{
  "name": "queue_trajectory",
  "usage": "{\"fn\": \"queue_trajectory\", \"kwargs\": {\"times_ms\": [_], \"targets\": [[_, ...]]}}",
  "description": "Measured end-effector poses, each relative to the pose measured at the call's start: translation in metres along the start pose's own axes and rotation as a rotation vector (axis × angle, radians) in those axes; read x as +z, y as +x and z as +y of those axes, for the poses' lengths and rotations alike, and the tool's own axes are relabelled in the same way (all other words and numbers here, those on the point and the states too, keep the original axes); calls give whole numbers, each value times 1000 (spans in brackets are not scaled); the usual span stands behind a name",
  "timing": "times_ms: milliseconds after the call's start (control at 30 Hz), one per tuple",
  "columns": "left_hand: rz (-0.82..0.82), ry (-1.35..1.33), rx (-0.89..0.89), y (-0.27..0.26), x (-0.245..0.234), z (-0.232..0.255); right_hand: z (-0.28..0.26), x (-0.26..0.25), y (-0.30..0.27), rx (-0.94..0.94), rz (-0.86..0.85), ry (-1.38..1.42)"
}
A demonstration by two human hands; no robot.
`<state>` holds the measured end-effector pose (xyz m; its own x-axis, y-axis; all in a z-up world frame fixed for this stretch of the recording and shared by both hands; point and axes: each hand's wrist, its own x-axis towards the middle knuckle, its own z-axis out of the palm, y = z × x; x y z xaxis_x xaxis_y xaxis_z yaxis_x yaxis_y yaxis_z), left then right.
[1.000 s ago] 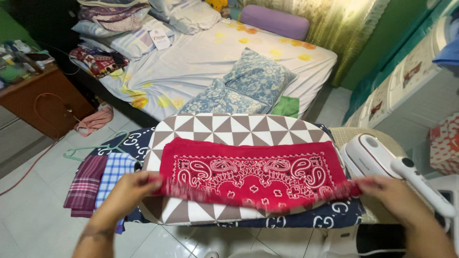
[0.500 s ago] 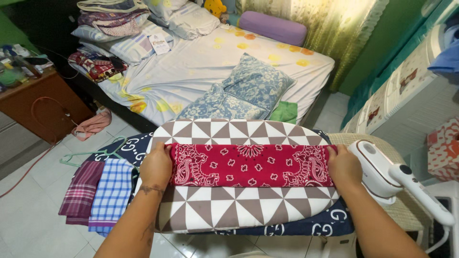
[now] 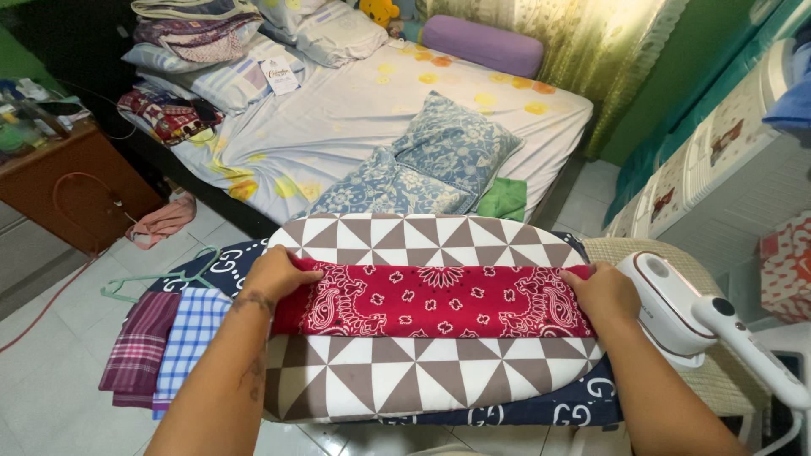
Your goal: The person irons a blue and white checkered cloth on an ironing board, then hangs it on a hanger. Next, they iron a red bandana, folding it multiple times while ironing each section.
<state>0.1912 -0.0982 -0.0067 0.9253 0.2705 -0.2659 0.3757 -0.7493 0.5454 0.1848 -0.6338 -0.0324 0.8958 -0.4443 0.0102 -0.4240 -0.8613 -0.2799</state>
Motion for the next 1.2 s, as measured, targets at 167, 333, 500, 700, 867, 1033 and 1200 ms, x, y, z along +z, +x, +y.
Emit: {"fn": "queue_trajectory", "kwargs": {"times_ms": [167, 333, 500, 700, 867, 1033, 1200], "targets": [[-296, -570, -68, 14, -3, -24, 3, 3, -6, -74, 144, 235], [-159, -942, 163, 18, 15, -63, 12, 6, -16, -186, 294, 345], [257, -375, 306, 13, 14, -70, -1, -4, -2, -192, 237, 194], [360, -24, 215, -25, 20, -52, -25, -3, -14, -240, 163, 30], [504, 100, 201, -45, 10, -40, 22, -40, -11, -192, 344, 192], [807, 157, 590, -53, 22, 0, 153, -102, 41, 88, 41, -388], [550, -86, 784, -77, 91, 83, 228, -96, 69, 194, -439, -270]]}}
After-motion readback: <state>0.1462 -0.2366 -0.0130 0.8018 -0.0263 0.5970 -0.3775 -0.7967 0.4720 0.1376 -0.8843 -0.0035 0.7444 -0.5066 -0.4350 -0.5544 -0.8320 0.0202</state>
